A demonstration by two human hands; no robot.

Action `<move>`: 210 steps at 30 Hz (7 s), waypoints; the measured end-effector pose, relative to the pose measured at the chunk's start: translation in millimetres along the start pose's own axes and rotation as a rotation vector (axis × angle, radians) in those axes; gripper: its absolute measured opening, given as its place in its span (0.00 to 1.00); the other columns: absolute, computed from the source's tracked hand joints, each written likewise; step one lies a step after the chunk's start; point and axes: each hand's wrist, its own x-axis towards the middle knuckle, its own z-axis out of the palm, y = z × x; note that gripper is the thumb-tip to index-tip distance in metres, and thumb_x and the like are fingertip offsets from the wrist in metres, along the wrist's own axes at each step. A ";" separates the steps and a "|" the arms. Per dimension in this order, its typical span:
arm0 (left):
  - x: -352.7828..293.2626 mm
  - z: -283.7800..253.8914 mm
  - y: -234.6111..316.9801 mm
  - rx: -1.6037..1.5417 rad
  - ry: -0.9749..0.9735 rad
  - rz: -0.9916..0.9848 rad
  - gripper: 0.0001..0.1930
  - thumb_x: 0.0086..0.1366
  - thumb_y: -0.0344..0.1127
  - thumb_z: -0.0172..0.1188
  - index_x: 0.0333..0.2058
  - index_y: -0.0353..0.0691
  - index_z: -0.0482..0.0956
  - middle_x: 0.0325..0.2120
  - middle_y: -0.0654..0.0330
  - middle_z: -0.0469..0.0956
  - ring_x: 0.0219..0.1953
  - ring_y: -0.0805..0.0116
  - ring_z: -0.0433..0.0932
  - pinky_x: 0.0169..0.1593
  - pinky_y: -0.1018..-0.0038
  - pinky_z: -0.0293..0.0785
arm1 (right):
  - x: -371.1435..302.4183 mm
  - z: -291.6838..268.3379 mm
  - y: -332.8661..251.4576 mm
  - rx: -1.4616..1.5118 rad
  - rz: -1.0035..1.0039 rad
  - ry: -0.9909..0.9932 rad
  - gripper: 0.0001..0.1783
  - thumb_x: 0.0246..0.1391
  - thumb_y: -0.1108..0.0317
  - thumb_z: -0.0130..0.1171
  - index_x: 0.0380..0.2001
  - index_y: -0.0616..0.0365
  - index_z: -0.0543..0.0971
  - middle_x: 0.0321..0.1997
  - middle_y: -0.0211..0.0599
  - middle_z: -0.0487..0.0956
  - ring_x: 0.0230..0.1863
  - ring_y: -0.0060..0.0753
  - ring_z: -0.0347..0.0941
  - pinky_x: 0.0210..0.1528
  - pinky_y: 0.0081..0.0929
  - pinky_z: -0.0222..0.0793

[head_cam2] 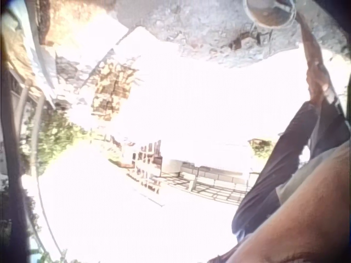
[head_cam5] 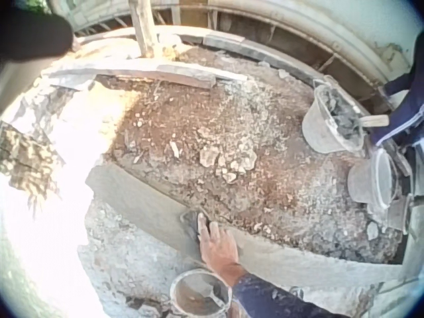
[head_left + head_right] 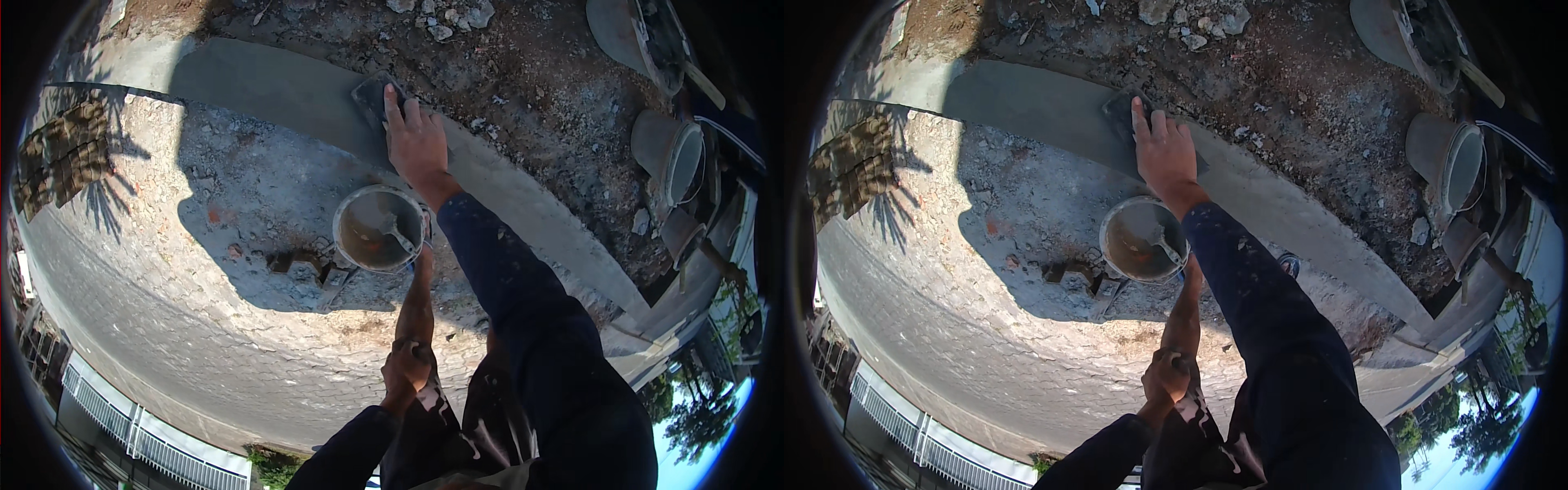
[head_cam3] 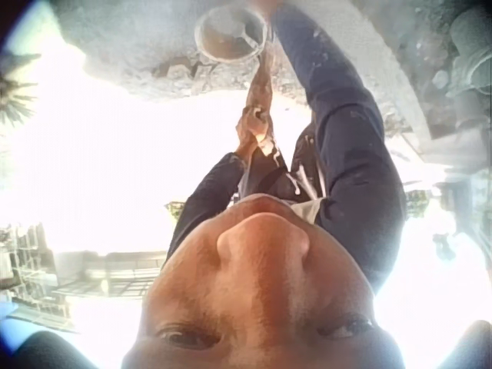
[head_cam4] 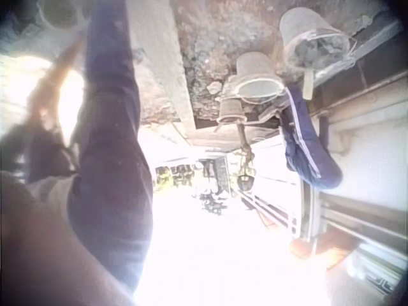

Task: Using a wooden float to smooth and level a concrete planter box wall.

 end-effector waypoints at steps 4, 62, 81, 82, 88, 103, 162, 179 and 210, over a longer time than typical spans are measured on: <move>0.5 7.3 -6.5 0.023 -0.005 -0.012 0.19 0.64 0.51 0.50 0.47 0.49 0.80 0.55 0.55 0.74 0.50 0.45 0.77 0.53 0.54 0.73 | -7.7 3.5 21.7 -0.037 -0.047 0.015 0.36 0.54 0.68 0.56 0.67 0.57 0.63 0.39 0.38 0.72 0.41 0.40 0.73 0.41 0.36 0.64; -6.6 6.1 47.2 0.130 0.078 0.027 0.15 0.63 0.42 0.48 0.40 0.46 0.82 0.49 0.52 0.77 0.48 0.47 0.78 0.51 0.53 0.74 | -35.1 -58.1 286.3 0.411 0.166 -1.142 0.27 0.66 0.48 0.45 0.63 0.47 0.71 0.68 0.45 0.67 0.67 0.48 0.63 0.68 0.38 0.55; -10.9 18.5 63.7 0.304 0.164 0.012 0.11 0.62 0.41 0.53 0.39 0.48 0.81 0.45 0.56 0.79 0.46 0.50 0.79 0.49 0.55 0.75 | -74.4 -66.4 305.0 0.515 0.191 -0.962 0.25 0.64 0.54 0.48 0.61 0.48 0.73 0.62 0.46 0.71 0.61 0.48 0.68 0.63 0.40 0.62; -12.2 16.6 65.4 0.313 0.175 0.010 0.11 0.62 0.41 0.53 0.39 0.48 0.81 0.45 0.56 0.79 0.46 0.50 0.79 0.49 0.55 0.75 | -64.2 -57.7 289.4 0.577 0.180 -0.975 0.26 0.65 0.51 0.47 0.63 0.47 0.70 0.65 0.44 0.67 0.64 0.47 0.65 0.65 0.40 0.59; -14.3 22.8 75.3 0.323 0.157 0.029 0.13 0.64 0.40 0.48 0.37 0.50 0.83 0.45 0.54 0.78 0.46 0.49 0.79 0.49 0.54 0.75 | -127.6 -62.9 338.5 0.381 0.213 -1.151 0.26 0.65 0.54 0.48 0.64 0.47 0.70 0.65 0.46 0.68 0.64 0.49 0.65 0.65 0.41 0.61; -12.1 37.3 69.5 0.374 0.208 0.090 0.12 0.63 0.40 0.49 0.35 0.49 0.82 0.43 0.55 0.78 0.43 0.49 0.80 0.47 0.54 0.76 | -123.9 -72.6 323.4 0.463 0.224 -1.105 0.25 0.65 0.56 0.47 0.62 0.48 0.71 0.60 0.47 0.72 0.61 0.50 0.67 0.63 0.43 0.62; -33.4 153.2 97.3 0.757 0.382 0.063 0.11 0.60 0.42 0.56 0.38 0.45 0.81 0.38 0.53 0.80 0.42 0.47 0.80 0.45 0.53 0.75 | -530.1 -84.2 424.9 0.231 1.201 0.179 0.39 0.63 0.65 0.50 0.72 0.53 0.47 0.46 0.58 0.69 0.43 0.63 0.71 0.44 0.50 0.68; -33.4 155.4 90.0 0.742 0.375 0.031 0.11 0.60 0.41 0.54 0.38 0.45 0.80 0.40 0.53 0.79 0.42 0.48 0.80 0.46 0.53 0.74 | -524.3 -69.2 329.2 0.366 0.893 0.084 0.43 0.54 0.72 0.53 0.71 0.61 0.49 0.47 0.58 0.71 0.47 0.63 0.71 0.50 0.46 0.70; -31.6 135.3 62.5 0.613 0.327 0.019 0.12 0.60 0.42 0.54 0.37 0.44 0.80 0.45 0.54 0.77 0.44 0.47 0.79 0.47 0.52 0.74 | -425.3 -79.6 262.7 0.458 0.685 0.018 0.42 0.52 0.72 0.55 0.70 0.62 0.53 0.45 0.52 0.73 0.44 0.58 0.73 0.47 0.45 0.70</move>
